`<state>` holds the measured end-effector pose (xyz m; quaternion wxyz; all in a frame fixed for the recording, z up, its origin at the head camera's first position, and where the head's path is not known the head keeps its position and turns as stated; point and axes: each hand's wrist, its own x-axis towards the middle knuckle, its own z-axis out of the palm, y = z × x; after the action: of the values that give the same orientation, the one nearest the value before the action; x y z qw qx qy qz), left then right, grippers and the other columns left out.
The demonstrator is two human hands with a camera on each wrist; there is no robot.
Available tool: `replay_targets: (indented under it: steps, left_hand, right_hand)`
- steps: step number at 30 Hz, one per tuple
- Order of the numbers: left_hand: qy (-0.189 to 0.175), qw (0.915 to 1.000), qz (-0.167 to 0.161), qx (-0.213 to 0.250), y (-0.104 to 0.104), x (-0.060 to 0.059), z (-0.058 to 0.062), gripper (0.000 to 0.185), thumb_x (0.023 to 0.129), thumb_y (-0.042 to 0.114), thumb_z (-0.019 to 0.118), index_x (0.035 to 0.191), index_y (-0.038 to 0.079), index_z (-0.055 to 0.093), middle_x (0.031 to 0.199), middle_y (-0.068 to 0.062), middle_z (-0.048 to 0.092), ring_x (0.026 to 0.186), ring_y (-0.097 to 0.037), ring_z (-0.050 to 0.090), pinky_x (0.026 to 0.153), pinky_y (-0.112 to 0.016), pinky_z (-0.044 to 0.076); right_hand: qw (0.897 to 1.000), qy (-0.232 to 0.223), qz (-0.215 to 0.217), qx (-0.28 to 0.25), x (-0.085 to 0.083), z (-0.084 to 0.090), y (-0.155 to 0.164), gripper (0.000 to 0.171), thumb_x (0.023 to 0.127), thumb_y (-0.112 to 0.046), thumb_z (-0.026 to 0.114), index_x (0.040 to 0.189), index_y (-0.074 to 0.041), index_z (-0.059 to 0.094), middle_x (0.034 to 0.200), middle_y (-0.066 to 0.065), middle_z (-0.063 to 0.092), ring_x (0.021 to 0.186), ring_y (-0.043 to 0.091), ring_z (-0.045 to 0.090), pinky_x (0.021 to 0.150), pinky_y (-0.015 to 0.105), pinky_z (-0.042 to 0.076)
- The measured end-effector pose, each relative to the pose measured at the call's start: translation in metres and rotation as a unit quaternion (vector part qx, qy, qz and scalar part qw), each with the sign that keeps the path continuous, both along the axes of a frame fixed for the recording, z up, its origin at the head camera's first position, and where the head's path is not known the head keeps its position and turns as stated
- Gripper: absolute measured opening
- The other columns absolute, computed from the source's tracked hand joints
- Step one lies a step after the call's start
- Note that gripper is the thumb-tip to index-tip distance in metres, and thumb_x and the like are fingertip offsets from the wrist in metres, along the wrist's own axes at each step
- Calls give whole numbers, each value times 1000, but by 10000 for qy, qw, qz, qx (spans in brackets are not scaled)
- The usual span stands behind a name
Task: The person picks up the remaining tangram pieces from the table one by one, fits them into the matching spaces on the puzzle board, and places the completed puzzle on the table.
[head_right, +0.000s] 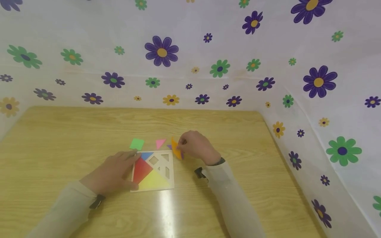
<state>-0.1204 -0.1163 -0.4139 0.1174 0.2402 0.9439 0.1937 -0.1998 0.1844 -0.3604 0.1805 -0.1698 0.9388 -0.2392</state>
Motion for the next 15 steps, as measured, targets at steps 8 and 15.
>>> replay_targets:
  steps: [8,15]
  left_hand:
    - [92,9999,-28,40,1,1,-3,97,81,51,81,156,2,43,162,-18,40,146,-43,37,116,-65,32]
    - [132,9999,-44,7,-1,0,-5,97,82,52,80,157,4,42,162,-17,40,146,-43,36,116,-65,32]
  right_hand:
    - [10000,-29,-13,5,2,1,0,16,98,-21,71,85,-15,78,86,-1,75,74,15,57,65,28,46]
    - [9999,114,17,114,3,5,0,18,100,-23,69,87,-15,79,85,-1,72,71,15,54,63,27,45]
